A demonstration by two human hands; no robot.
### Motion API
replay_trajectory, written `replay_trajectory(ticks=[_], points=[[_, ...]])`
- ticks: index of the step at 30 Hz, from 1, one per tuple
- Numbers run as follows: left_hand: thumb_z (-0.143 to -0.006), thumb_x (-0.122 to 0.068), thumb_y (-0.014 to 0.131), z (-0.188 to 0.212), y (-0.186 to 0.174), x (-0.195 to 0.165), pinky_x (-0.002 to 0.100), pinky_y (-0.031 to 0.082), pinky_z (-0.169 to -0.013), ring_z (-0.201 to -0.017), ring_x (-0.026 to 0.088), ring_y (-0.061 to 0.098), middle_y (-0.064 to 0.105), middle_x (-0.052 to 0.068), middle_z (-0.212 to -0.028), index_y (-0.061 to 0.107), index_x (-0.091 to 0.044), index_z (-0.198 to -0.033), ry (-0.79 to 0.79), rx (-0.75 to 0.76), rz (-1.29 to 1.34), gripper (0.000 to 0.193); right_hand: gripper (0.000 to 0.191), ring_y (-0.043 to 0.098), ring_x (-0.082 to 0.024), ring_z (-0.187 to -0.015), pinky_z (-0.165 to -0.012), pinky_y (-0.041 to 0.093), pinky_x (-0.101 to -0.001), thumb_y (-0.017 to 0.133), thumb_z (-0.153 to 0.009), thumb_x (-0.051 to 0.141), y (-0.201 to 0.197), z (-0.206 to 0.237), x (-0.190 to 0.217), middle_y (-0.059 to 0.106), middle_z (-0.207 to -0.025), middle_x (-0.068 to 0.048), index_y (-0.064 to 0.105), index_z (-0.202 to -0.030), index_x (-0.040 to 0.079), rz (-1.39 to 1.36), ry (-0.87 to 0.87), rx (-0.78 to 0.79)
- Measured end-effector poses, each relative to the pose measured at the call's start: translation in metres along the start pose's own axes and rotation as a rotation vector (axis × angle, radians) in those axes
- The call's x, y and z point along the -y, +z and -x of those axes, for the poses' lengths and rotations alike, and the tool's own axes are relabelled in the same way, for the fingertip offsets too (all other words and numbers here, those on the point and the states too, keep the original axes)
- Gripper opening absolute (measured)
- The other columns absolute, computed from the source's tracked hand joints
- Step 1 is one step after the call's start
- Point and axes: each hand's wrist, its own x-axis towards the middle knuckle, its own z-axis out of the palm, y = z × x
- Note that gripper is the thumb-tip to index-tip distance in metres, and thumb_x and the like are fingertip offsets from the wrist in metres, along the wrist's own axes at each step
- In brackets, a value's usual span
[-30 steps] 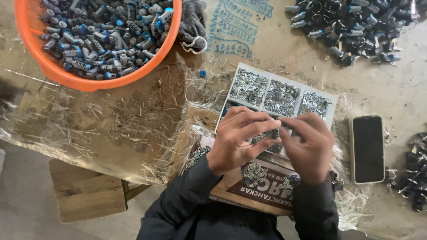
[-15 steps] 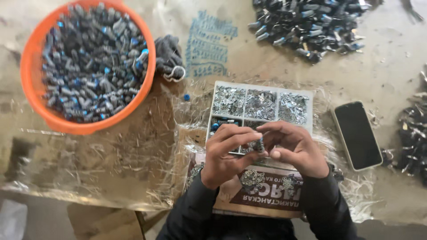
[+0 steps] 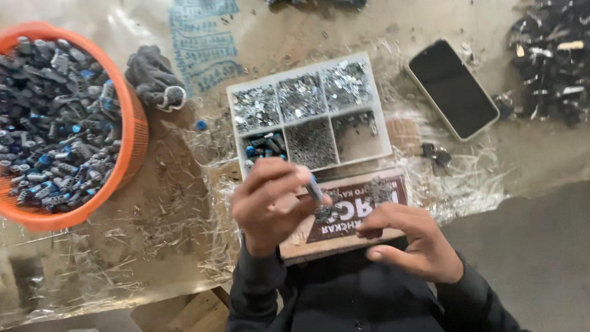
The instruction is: The person picks small metal parts from an orange bin and a compartment box, fits the parts together by hand at the bench, and places finished assemblies into the box compartments. The clip starts and ends mid-assembly with hands continuously manipulating the small parts.
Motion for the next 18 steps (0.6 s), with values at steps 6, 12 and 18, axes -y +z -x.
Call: replay_trajectory(ticks=[6, 12, 18], points=[[-0.081, -0.01, 0.093, 0.034, 0.027, -0.038, 0.035, 0.058, -0.083, -0.091, 0.016, 0.07, 0.071, 0.0, -0.107, 0.076, -0.015, -0.111, 0.14, 0.292, -0.02, 0.035, 0.051, 0.065, -0.019, -0.096, -0.088, 0.051, -0.0326, 0.082, -0.086, 0.026, 0.016, 0.037, -0.023, 0.07, -0.102, -0.009, 0.067, -0.126, -0.002, -0.317, -0.069, -0.201], [-0.078, -0.008, 0.092, 0.083, 0.036, -0.038, 0.036, 0.059, -0.085, -0.093, 0.022, 0.071, 0.072, 0.005, -0.109, 0.076, -0.011, -0.114, -0.069, 0.251, 0.164, 0.04, 0.041, 0.064, -0.02, -0.086, -0.078, 0.051, -0.0328, 0.084, -0.089, 0.016, 0.02, 0.043, -0.034, 0.068, -0.097, -0.012, 0.067, -0.119, -0.006, -0.922, 0.239, 0.014], [-0.068, -0.015, 0.099, 0.119, -0.008, -0.03, 0.029, 0.059, -0.075, -0.088, 0.018, 0.069, 0.068, 0.008, -0.107, 0.073, -0.009, -0.109, -0.284, -0.099, 0.096, 0.048, 0.036, 0.068, -0.022, -0.089, -0.078, 0.055, -0.0323, 0.085, -0.079, 0.021, 0.053, 0.034, -0.03, 0.071, -0.098, -0.006, 0.07, -0.108, 0.007, 0.347, -0.005, -0.105]])
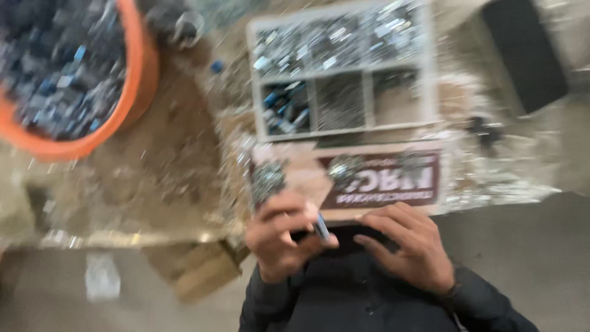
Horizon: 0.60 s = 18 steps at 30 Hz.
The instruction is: The person picks small metal parts from an orange bin and a compartment box, fits the parts together by hand at the bench, and places finished assemblies into the box compartments. The clip starts and ends mid-assembly with hands continuously manipulating the small parts.
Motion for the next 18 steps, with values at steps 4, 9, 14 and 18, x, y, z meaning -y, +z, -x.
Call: replay_trajectory(ticks=[4, 9, 14, 18], points=[[-0.073, -0.007, 0.098, 0.018, -0.031, -0.001, 0.025, 0.057, -0.071, -0.087, 0.014, 0.065, 0.067, 0.009, -0.115, 0.074, -0.005, -0.113, -0.149, -0.199, 0.032, 0.046, 0.043, 0.064, -0.029, -0.092, -0.081, 0.051, -0.041, 0.085, -0.08, 0.024, 0.02, -0.01, 0.011, 0.067, -0.103, -0.01, 0.07, -0.116, 0.003, 0.552, -0.179, -0.082], [-0.074, -0.006, 0.097, 0.03, -0.04, 0.001, 0.025, 0.056, -0.069, -0.088, 0.012, 0.064, 0.066, 0.008, -0.117, 0.073, -0.006, -0.114, -0.143, -0.183, 0.025, 0.047, 0.066, 0.058, -0.028, -0.088, -0.078, 0.05, -0.0414, 0.086, -0.079, 0.039, 0.026, -0.014, 0.014, 0.06, -0.101, -0.01, 0.068, -0.13, 0.001, 0.662, -0.176, -0.002], [-0.074, -0.008, 0.097, 0.024, -0.03, 0.004, 0.026, 0.056, -0.071, -0.085, 0.012, 0.065, 0.068, 0.007, -0.11, 0.074, -0.006, -0.112, -0.121, -0.055, -0.02, 0.045, 0.072, 0.057, -0.026, -0.087, -0.077, 0.05, -0.0416, 0.085, -0.079, 0.046, 0.024, -0.008, 0.002, 0.056, -0.099, -0.01, 0.068, -0.134, 0.002, 0.751, -0.161, -0.007], [-0.078, -0.011, 0.095, 0.016, -0.018, 0.003, 0.028, 0.058, -0.075, -0.093, 0.018, 0.069, 0.07, 0.006, -0.109, 0.074, -0.008, -0.114, -0.054, 0.043, -0.026, 0.043, 0.046, 0.062, -0.024, -0.083, -0.073, 0.05, -0.0402, 0.081, -0.079, 0.017, 0.009, -0.003, -0.02, 0.064, -0.101, -0.007, 0.074, -0.124, 0.008, 0.652, -0.362, 0.033]])
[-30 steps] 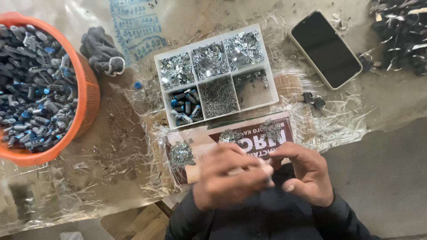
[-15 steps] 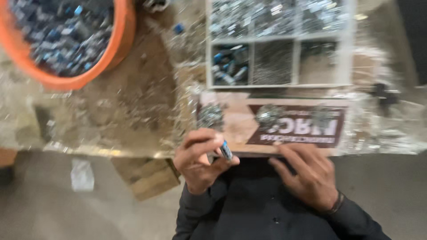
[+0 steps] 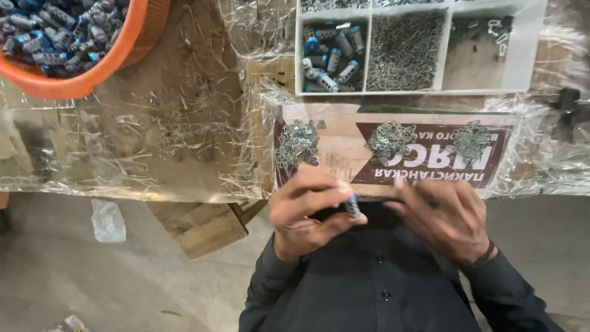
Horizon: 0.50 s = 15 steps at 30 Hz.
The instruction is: The person picks small metal parts from an orange bin and a compartment box, fits the parts together by hand at the bench, and places finished assemblies into the box compartments. The clip starts and ends mid-assembly with hands continuously manipulating the small parts.
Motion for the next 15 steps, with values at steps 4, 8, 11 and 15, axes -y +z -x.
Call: replay_trajectory(ticks=[4, 8, 11, 15], points=[[-0.08, -0.015, 0.095, -0.004, 0.014, -0.001, 0.031, 0.059, -0.081, -0.096, 0.019, 0.071, 0.071, 0.006, -0.111, 0.074, -0.01, -0.116, -0.005, 0.103, -0.004, 0.042, 0.022, 0.068, -0.025, -0.087, -0.08, 0.055, -0.037, 0.079, -0.087, 0.002, 0.006, 0.022, -0.016, 0.068, -0.101, -0.009, 0.074, -0.107, 0.008, -0.313, -0.089, -0.226], [-0.085, -0.014, 0.093, -0.004, 0.029, 0.0, 0.028, 0.061, -0.086, -0.101, 0.017, 0.073, 0.071, 0.005, -0.114, 0.074, -0.01, -0.122, -0.081, 0.225, 0.138, 0.042, 0.013, 0.077, -0.019, -0.085, -0.074, 0.063, -0.0273, 0.075, -0.084, 0.001, 0.008, 0.049, -0.001, 0.077, -0.096, -0.01, 0.074, -0.097, 0.005, -1.033, 0.457, -0.167], [-0.086, -0.011, 0.091, -0.004, 0.036, 0.0, 0.025, 0.061, -0.084, -0.098, 0.014, 0.071, 0.07, 0.007, -0.117, 0.074, -0.01, -0.125, -0.18, 0.28, 0.277, 0.042, 0.014, 0.074, -0.021, -0.08, -0.072, 0.058, -0.0304, 0.077, -0.077, -0.006, 0.007, 0.047, -0.001, 0.077, -0.092, -0.016, 0.077, -0.09, -0.001, -1.369, 0.574, -0.006], [-0.086, -0.006, 0.089, -0.003, 0.037, -0.001, 0.023, 0.06, -0.08, -0.094, 0.01, 0.069, 0.07, 0.007, -0.117, 0.074, -0.01, -0.126, -0.284, 0.323, 0.454, 0.043, 0.017, 0.074, -0.022, -0.082, -0.073, 0.058, -0.031, 0.083, -0.078, -0.01, 0.0, 0.019, -0.011, 0.077, -0.09, -0.016, 0.077, -0.09, -0.001, -1.747, 0.373, 0.132]])
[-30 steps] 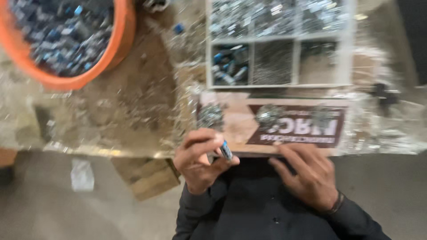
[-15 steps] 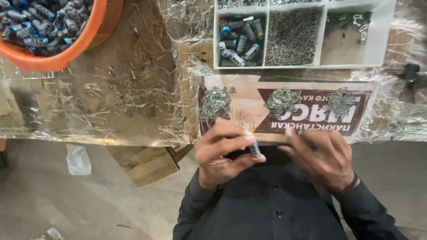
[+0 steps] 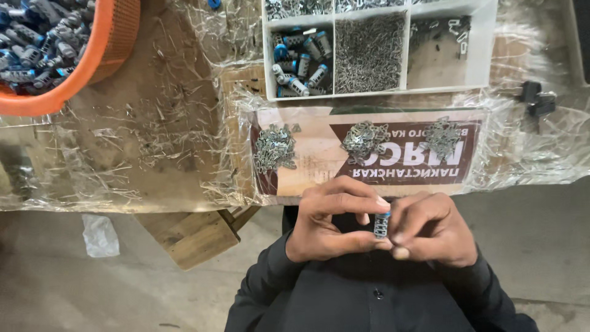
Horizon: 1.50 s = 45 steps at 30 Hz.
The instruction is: The person picks small metal parts from an orange bin and a compartment box, fits the parts together by hand at the bench, and places finished assemblies into the box compartments. The clip starts and ends mid-assembly with hands continuously manipulating the small parts.
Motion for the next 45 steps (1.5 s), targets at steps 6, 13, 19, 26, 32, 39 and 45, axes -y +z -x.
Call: replay_trajectory(ticks=[6, 13, 19, 26, 32, 39, 45], points=[[-0.084, -0.008, 0.093, 0.002, 0.0, -0.005, 0.022, 0.059, -0.077, -0.091, 0.009, 0.069, 0.07, 0.006, -0.118, 0.074, -0.011, -0.124, 0.039, -0.108, -0.141, 0.044, 0.026, 0.068, -0.022, -0.074, -0.066, 0.053, -0.031, 0.078, -0.075, -0.016, 0.03, -0.008, 0.022, 0.07, -0.086, -0.016, 0.072, -0.096, -0.003, 1.085, -0.328, -0.556], [-0.078, -0.01, 0.094, -0.001, 0.004, -0.009, 0.028, 0.057, -0.083, -0.095, 0.017, 0.07, 0.069, 0.0, -0.117, 0.074, -0.016, -0.123, 0.26, -0.183, -0.465, 0.05, 0.024, 0.077, -0.02, -0.086, -0.071, 0.063, -0.0273, 0.077, -0.077, -0.01, 0.049, -0.019, 0.026, 0.074, -0.095, -0.014, 0.068, -0.096, 0.001, 0.85, -0.452, -0.419], [-0.076, -0.01, 0.093, 0.0, 0.003, -0.009, 0.029, 0.055, -0.081, -0.097, 0.018, 0.069, 0.068, 0.0, -0.115, 0.074, -0.016, -0.123, 0.253, -0.175, -0.493, 0.051, 0.025, 0.073, -0.022, -0.088, -0.072, 0.059, -0.0288, 0.083, -0.076, -0.005, 0.049, -0.025, 0.022, 0.07, -0.095, -0.013, 0.069, -0.096, 0.001, 1.025, -0.454, -0.365], [-0.082, -0.008, 0.092, 0.001, 0.004, 0.001, 0.03, 0.055, -0.083, -0.098, 0.018, 0.069, 0.067, -0.002, -0.117, 0.072, -0.019, -0.128, 0.293, -0.176, -0.584, 0.051, 0.024, 0.069, -0.018, -0.076, -0.066, 0.054, -0.0252, 0.083, -0.076, -0.007, 0.045, -0.016, 0.017, 0.07, -0.094, -0.011, 0.071, -0.095, 0.001, 1.054, -0.285, -0.44], [-0.081, -0.006, 0.09, 0.002, 0.003, 0.001, 0.029, 0.056, -0.083, -0.096, 0.016, 0.069, 0.068, -0.001, -0.118, 0.073, -0.018, -0.127, 0.283, -0.119, -0.547, 0.05, 0.028, 0.067, -0.015, -0.087, -0.075, 0.055, -0.0259, 0.079, -0.078, -0.002, 0.026, -0.014, 0.019, 0.069, -0.097, -0.009, 0.073, -0.105, 0.002, 0.43, 0.015, -0.383], [-0.081, -0.007, 0.093, 0.003, -0.005, -0.006, 0.029, 0.059, -0.083, -0.097, 0.018, 0.07, 0.068, 0.003, -0.116, 0.074, -0.013, -0.123, 0.226, -0.204, -0.41, 0.047, 0.036, 0.061, -0.021, -0.092, -0.077, 0.051, -0.0327, 0.087, -0.09, 0.021, 0.027, -0.028, 0.012, 0.06, -0.105, -0.006, 0.074, -0.122, 0.01, 1.723, -0.251, -0.453], [-0.081, -0.008, 0.095, 0.001, -0.005, -0.005, 0.026, 0.061, -0.076, -0.098, 0.016, 0.071, 0.067, 0.005, -0.115, 0.074, -0.011, -0.122, 0.171, -0.194, -0.386, 0.046, 0.056, 0.057, -0.024, -0.091, -0.073, 0.048, -0.0373, 0.089, -0.083, 0.042, 0.022, -0.023, 0.015, 0.055, -0.102, -0.005, 0.076, -0.13, 0.015, 1.866, -0.119, -0.408]])
